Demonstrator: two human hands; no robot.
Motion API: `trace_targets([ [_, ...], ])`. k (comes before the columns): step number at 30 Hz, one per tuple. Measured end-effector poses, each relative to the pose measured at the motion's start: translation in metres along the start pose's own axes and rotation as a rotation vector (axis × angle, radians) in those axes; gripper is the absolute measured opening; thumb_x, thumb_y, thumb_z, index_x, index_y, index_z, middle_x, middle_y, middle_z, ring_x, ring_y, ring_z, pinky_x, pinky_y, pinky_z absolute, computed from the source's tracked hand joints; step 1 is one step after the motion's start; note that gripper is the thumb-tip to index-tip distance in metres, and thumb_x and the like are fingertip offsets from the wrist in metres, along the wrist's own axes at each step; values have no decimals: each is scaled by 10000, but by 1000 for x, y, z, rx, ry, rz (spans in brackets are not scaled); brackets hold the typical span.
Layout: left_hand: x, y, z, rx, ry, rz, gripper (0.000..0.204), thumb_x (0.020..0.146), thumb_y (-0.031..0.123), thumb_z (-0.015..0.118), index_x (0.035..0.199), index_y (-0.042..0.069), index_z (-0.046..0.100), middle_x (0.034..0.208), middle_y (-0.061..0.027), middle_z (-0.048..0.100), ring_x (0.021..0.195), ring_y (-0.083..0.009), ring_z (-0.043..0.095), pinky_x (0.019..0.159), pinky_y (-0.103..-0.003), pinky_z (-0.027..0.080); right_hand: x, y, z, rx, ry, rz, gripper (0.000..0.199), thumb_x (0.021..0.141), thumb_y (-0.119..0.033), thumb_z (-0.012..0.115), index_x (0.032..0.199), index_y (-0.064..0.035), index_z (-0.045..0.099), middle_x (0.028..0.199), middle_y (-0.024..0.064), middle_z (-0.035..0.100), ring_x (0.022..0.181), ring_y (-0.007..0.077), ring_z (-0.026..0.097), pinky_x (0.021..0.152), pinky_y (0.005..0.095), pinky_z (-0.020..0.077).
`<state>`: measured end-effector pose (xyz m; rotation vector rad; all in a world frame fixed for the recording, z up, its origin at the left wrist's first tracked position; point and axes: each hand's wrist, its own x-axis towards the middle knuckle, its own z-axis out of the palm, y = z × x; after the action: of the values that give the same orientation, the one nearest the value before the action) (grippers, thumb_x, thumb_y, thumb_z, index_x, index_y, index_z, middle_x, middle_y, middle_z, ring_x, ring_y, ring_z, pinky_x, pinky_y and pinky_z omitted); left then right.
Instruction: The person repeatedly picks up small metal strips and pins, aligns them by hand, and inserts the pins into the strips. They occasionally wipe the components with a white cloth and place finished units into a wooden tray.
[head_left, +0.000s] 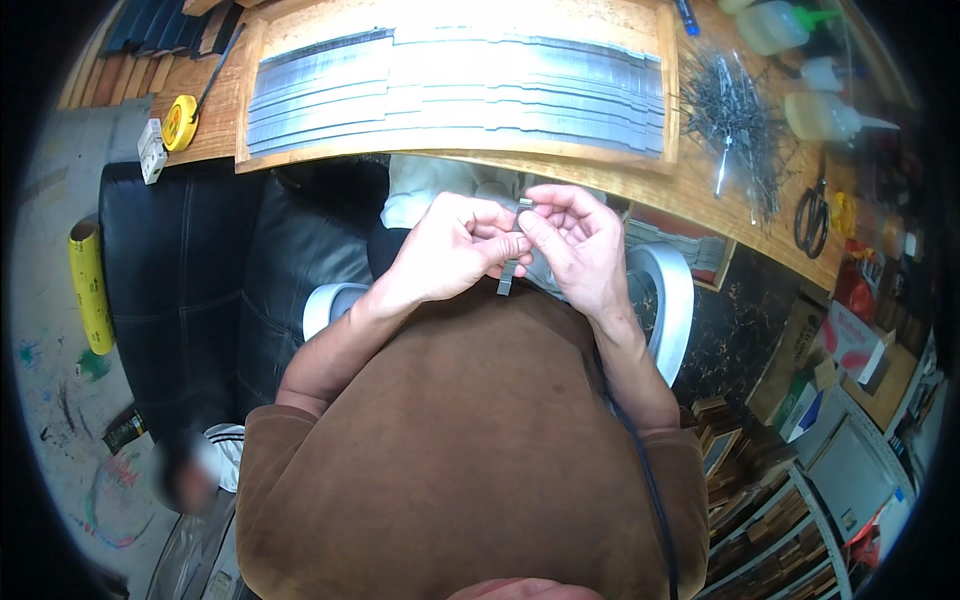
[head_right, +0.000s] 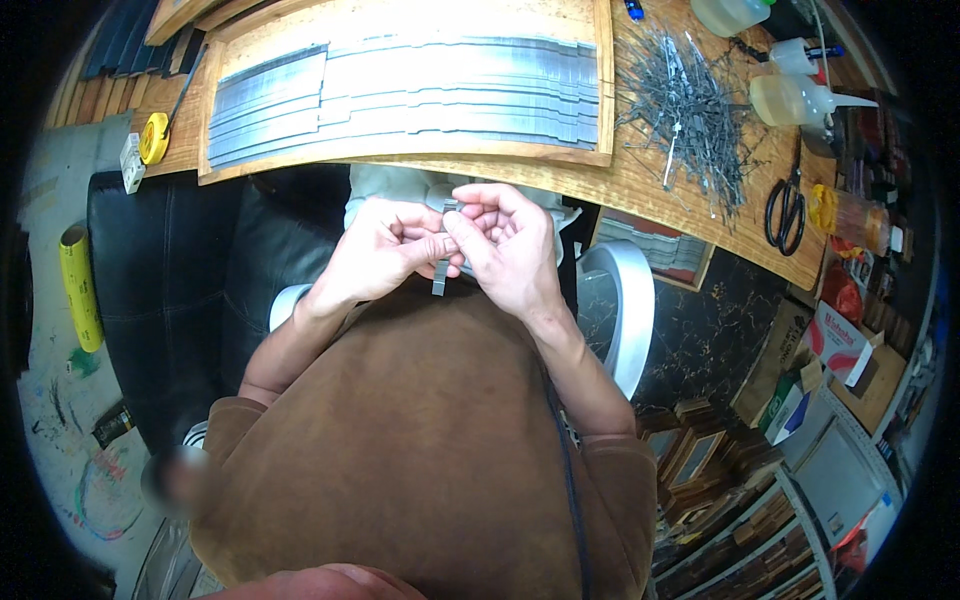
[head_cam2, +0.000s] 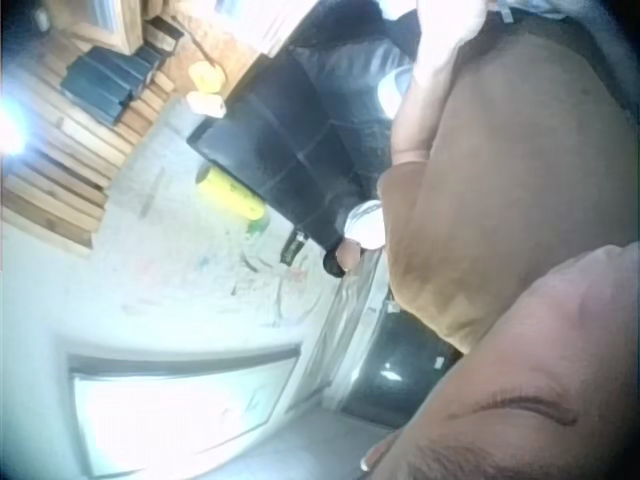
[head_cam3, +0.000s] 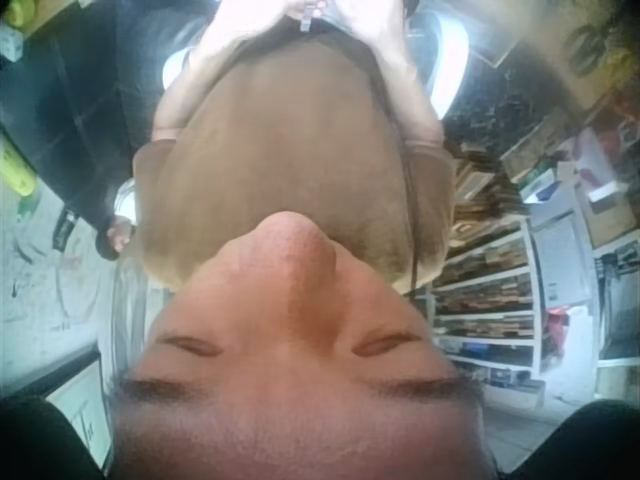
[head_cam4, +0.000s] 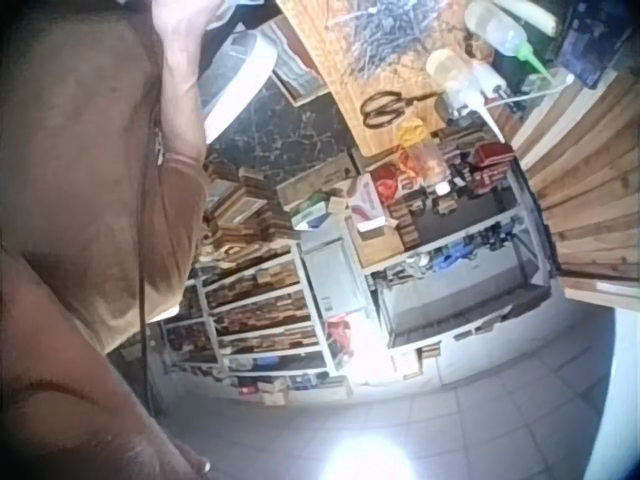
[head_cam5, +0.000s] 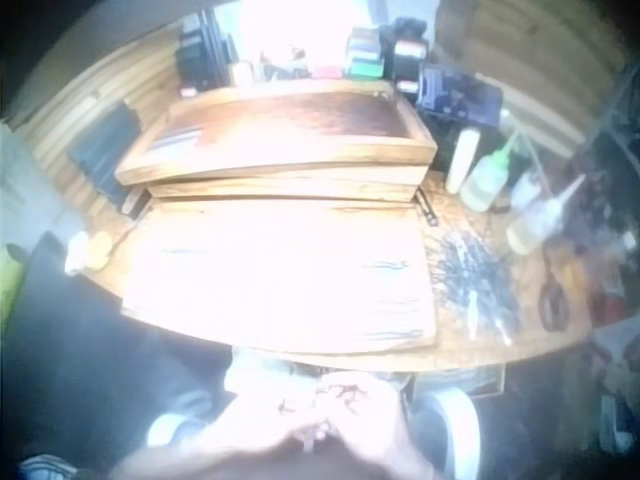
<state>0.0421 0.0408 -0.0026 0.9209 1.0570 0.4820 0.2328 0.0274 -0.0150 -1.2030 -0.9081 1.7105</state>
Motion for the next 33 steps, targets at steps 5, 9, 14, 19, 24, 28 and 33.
trace_targets([
  [5,-8,-4,10,215,120,199,134,1001,84,708,1059,-6,788,814,-58,772,645,-71,622,598,-266,500,1,-3,-10,38,-67,78,169,1047,-119,671,1100,24,743,862,11,675,715,57,568,650,212,460],
  [9,-7,-15,15,357,190,398,125,974,46,702,1062,2,778,797,-139,746,612,-142,652,603,-299,518,3,8,-10,192,-71,107,126,1017,-68,656,1062,17,738,857,10,670,722,61,561,667,211,456],
  [14,-10,-11,18,419,215,429,103,966,37,703,1033,2,773,805,-176,732,616,-202,683,622,-319,540,1,9,-10,205,-88,106,134,965,-6,640,1061,24,730,859,18,674,734,63,563,692,218,460],
  [19,-10,-15,21,399,218,389,95,970,40,702,1016,2,776,767,-149,729,615,-172,671,601,-315,519,0,13,-9,199,-80,75,132,969,-7,654,1074,26,726,850,21,682,693,66,566,658,210,462],
  [24,-11,-6,13,163,63,105,140,1026,113,720,1042,-10,784,857,-57,791,747,-101,727,639,-251,546,-1,5,-6,180,-104,111,132,1024,-65,673,1093,32,731,887,58,726,652,84,622,592,211,493],
  [28,-9,1,7,-24,-41,-11,146,1048,129,698,1046,0,765,899,-55,788,791,-104,743,668,-246,581,-1,8,-9,185,-134,98,197,1052,-115,688,1149,52,724,908,85,736,680,108,672,571,237,548],
  [33,-1,1,0,-137,-86,-20,144,1040,114,703,1072,-12,765,931,-76,792,827,-136,773,692,-249,616,6,14,-17,265,-176,125,213,1027,-80,710,1187,58,732,927,91,738,693,130,683,626,257,596],
])
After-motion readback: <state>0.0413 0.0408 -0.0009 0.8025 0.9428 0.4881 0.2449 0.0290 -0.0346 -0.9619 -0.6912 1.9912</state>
